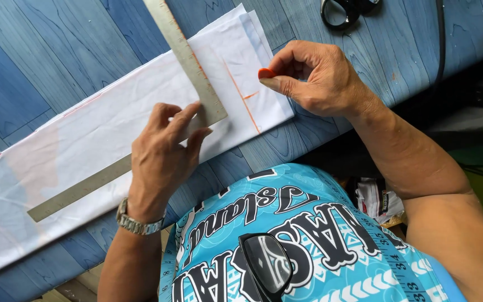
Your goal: Marking fabric patterns with a ruler and chalk before cutting them out with tailor scissors.
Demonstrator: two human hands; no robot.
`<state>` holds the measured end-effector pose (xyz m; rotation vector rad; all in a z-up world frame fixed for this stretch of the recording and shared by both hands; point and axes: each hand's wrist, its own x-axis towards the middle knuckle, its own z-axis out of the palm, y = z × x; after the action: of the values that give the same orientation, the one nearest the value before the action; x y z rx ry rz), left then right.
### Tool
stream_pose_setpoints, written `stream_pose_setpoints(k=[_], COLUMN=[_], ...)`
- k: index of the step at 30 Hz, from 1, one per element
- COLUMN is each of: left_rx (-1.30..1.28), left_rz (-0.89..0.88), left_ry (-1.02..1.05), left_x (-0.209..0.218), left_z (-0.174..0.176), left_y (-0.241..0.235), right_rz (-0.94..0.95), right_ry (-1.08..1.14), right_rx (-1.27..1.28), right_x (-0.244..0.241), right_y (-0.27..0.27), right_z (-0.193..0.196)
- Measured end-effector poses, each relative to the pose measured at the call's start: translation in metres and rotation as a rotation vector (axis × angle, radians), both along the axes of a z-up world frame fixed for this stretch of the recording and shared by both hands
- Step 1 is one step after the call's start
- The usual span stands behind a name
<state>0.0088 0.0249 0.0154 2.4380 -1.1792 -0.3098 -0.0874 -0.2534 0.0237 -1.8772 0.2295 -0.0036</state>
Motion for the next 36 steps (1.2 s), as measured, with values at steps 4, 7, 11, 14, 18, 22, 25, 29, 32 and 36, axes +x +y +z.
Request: stream_pose_setpoints(k=[4, 7, 11, 14, 18, 22, 25, 29, 32, 36], left_rx=[0.005, -0.041, -0.036, -0.057, -0.067, -0.074, -0.077, -0.056, -0.054, -0.038], left_rz=[-0.017, -0.006, 0.017, 0.045, 0.039, 0.014, 0.027, 0.026, 0.031, -0.003], left_ry=[-0.084, -0.113, -0.091, -0.087, -0.113, -0.154, -0.154, -0.159, -0.191, -0.192], left_x=[-0.008, -0.009, -0.012, -0.013, -0.014, -0.016, -0.018, -0.018, -0.018, -0.016], left_z=[-0.012, -0.012, -0.013, -0.017, -0.016, -0.02, -0.022, -0.023, -0.024, -0.022], left_y=[-0.013, -0.02, -0.024, -0.027, -0.028, -0.028, -0.028, -0.029, -0.03, -0.03], right_rz=[-0.011, 0.084, 0.054, 0.069, 0.085, 0.114, 0.14, 0.153, 0.153, 0.145], right_ry=[0.063, -0.085, 0.062, -0.017, -0.006, -0.054, -0.121, -0.187, -0.216, -0.2], right_rx=[0.049, 0.0, 0.015, -0.08, -0.141, -0.296, -0.348, -0.428, -0.47, -0.46], right_x=[0.011, 0.016, 0.024, 0.027, 0.028, 0.026, 0.025, 0.025, 0.023, 0.025], right_y=[0.008, 0.007, 0.016, 0.019, 0.023, 0.024, 0.025, 0.027, 0.029, 0.034], right_z=[0.004, -0.006, -0.005, -0.005, -0.002, -0.01, -0.016, -0.02, -0.023, -0.018])
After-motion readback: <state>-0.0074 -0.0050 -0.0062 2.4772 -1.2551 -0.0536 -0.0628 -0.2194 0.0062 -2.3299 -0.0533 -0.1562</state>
